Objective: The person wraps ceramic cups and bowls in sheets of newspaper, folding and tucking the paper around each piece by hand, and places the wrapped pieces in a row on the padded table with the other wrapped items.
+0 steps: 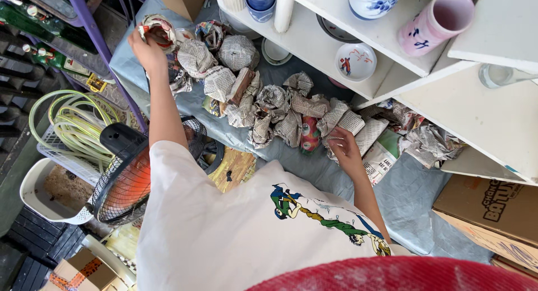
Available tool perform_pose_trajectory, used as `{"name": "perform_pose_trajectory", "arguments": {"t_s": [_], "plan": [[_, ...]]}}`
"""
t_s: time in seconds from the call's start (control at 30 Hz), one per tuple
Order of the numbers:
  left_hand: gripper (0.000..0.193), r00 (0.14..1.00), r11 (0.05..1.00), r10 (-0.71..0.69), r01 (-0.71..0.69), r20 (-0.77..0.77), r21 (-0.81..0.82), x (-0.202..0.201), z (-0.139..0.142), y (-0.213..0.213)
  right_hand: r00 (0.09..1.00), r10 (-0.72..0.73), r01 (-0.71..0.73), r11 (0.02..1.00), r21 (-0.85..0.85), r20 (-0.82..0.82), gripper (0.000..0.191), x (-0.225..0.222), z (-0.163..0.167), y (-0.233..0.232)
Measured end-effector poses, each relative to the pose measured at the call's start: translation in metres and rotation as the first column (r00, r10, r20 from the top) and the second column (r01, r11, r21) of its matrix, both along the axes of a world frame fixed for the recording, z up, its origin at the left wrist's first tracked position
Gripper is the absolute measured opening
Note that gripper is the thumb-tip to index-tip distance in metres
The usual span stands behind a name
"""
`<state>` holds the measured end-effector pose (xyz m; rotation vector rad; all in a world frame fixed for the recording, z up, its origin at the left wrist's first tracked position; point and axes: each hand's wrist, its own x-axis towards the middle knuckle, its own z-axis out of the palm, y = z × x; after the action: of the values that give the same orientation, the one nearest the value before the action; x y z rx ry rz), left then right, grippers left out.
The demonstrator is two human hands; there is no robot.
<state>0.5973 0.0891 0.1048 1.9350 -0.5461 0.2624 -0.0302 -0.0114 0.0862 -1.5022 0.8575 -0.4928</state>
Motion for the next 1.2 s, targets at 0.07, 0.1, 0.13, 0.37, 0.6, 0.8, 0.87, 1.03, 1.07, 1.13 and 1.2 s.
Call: {"name": "perform_pose_trajectory", "arguments": {"t_s": [0.07,0.1,0.13,0.37,0.6,0.8,0.87,1.03,1.07,1.13,1.2], "plan": [[0.038,1.000,1.000,0.007,-0.007,-0.003,-0.004,0.019,0.005,-0.011,0.999,0.018,-0.018,1.000,0.009,0.028,0.050,0.003,0.000,0.000],[0.040,0.998,0.998,-0.008,0.005,0.056,0.056,0.026,0.007,-0.016,0.999,0.028,-0.029,0.999,0.013,0.044,0.048,0.005,0.001,0.000],[0.042,0.993,0.993,-0.026,0.012,0.114,0.118,0.032,0.009,-0.020,1.000,0.017,-0.018,1.000,0.020,0.025,0.046,0.007,0.002,0.001],[0.034,0.794,0.927,-0.229,0.002,-0.563,-0.375,0.073,-0.004,-0.047,0.992,-0.094,0.098,0.994,0.041,-0.080,0.038,0.009,0.020,0.003],[0.034,0.912,0.951,-0.170,0.251,-0.374,0.179,0.107,-0.024,-0.024,0.965,-0.178,0.189,0.981,0.040,-0.195,0.035,0.000,0.017,0.007],[0.034,0.784,0.979,0.100,0.031,-0.613,0.200,0.114,-0.043,-0.016,0.972,-0.115,0.123,0.992,0.026,-0.205,0.032,0.015,0.008,0.005],[0.035,0.799,0.944,0.162,0.044,-0.578,0.326,0.114,-0.050,-0.011,0.972,-0.102,0.112,0.993,0.037,-0.210,0.033,0.019,0.010,0.006],[0.038,0.784,0.848,0.180,0.183,-0.594,0.498,0.122,-0.054,0.000,0.968,-0.113,0.119,0.993,0.012,-0.223,0.033,0.024,0.018,0.008],[0.039,0.776,0.829,0.172,0.218,-0.607,0.514,0.123,-0.053,0.001,0.972,-0.116,0.121,0.993,0.015,-0.204,0.033,0.024,0.019,0.008],[0.041,0.765,0.797,0.164,0.270,-0.623,0.541,0.125,-0.049,0.004,0.974,-0.123,0.127,0.992,0.012,-0.191,0.033,0.025,0.020,0.006],[0.049,0.752,0.815,0.159,0.266,-0.639,0.515,0.122,-0.046,0.004,0.969,-0.145,0.146,0.989,-0.011,-0.200,0.032,0.027,0.021,0.004]]}}
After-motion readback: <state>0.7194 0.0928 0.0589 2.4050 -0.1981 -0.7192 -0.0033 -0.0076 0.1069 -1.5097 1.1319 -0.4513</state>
